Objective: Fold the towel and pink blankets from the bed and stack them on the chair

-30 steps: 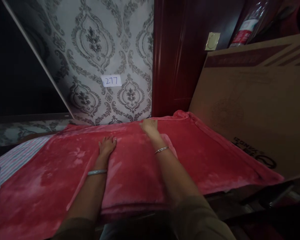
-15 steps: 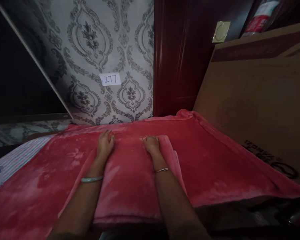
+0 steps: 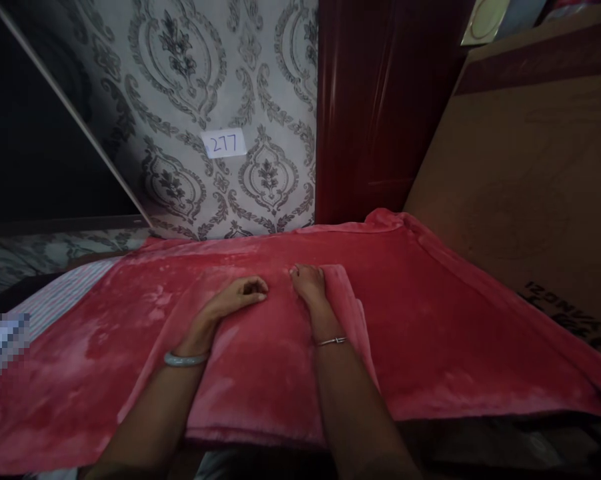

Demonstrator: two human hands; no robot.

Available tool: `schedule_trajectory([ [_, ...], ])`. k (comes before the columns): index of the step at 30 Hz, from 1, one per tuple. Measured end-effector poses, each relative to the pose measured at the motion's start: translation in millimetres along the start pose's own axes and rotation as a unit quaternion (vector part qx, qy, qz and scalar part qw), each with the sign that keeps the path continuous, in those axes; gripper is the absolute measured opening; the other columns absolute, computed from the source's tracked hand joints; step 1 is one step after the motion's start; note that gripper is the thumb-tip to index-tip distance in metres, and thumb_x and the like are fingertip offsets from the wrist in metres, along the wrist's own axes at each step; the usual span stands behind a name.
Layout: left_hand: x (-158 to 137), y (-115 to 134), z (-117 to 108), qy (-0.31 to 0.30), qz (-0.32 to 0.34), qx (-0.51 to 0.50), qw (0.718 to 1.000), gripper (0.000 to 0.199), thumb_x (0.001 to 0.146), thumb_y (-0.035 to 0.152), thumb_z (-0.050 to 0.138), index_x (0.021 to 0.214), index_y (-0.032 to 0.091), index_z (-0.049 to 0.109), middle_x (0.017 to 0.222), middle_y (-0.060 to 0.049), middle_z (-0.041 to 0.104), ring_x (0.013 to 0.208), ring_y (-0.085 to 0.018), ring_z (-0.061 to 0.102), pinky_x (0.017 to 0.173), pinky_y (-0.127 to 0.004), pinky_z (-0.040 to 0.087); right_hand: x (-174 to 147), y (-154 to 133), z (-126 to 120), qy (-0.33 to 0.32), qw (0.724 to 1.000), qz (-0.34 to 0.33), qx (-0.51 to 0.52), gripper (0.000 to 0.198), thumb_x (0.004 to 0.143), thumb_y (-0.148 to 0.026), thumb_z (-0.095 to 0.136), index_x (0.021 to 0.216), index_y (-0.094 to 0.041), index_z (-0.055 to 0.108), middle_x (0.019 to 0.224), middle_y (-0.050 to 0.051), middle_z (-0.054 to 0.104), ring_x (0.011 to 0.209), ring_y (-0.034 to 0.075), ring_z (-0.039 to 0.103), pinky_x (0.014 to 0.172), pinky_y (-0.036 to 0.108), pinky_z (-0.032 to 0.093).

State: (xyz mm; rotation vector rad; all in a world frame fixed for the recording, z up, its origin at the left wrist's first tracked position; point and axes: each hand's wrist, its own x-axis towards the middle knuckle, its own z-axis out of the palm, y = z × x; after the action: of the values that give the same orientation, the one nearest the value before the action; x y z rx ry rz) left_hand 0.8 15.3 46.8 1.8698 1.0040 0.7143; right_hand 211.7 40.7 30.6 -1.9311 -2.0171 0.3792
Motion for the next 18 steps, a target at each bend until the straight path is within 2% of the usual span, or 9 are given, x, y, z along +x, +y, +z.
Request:
schedule_trajectory([
  [6,1.6,-7.5,1.4,-0.031,0.038,0.08,0.996,0.026,0.075,0.037,0.068,0.09,0.017,0.065,0.085,-0.001,0.057,0.073,-0.013,0.049,0.068,-0.026,0.041,1.4,1.3,1.8,0.001,1.0,-0.002,0.0,0.043,0.1,-0.033,0.035,0.124,-0.021,0.069,0.126,0.01,0.07,0.116,0.021,0.063,0.094,0.029,0.042],
  [12,2.7,-8.3,0.5,-0.037,0.056,0.086,0.994,0.015,0.076,0.029,0.066,0.084,0.016,0.067,0.083,-0.002,0.059,0.075,-0.014,0.052,0.073,-0.027,0.044,3.1,2.8,4.4,0.004,1.0,-0.002,0.003,0.042,0.1,-0.032,0.037,0.125,-0.02,0.069,0.126,0.011,0.069,0.117,0.022,0.063,0.094,0.029,0.042],
  [15,5.5,-6.7,3.6,-0.014,0.045,0.066,0.997,0.013,0.075,0.029,0.066,0.076,0.016,0.066,0.079,-0.002,0.06,0.074,-0.014,0.052,0.075,-0.027,0.045,4.5,3.6,5.3,0.005,1.0,-0.002,0.006,0.041,0.1,-0.032,0.038,0.123,-0.02,0.07,0.125,0.012,0.07,0.116,0.022,0.063,0.094,0.029,0.042],
  [18,3.8,-1.5,8.2,0.029,0.036,0.034,0.998,0.02,0.074,0.035,0.069,0.071,0.016,0.063,0.074,-0.001,0.06,0.073,-0.015,0.053,0.075,-0.028,0.045,4.5,3.4,4.4,0.004,1.0,-0.002,0.008,0.041,0.1,-0.033,0.038,0.122,-0.021,0.071,0.124,0.011,0.071,0.115,0.022,0.064,0.093,0.029,0.043],
])
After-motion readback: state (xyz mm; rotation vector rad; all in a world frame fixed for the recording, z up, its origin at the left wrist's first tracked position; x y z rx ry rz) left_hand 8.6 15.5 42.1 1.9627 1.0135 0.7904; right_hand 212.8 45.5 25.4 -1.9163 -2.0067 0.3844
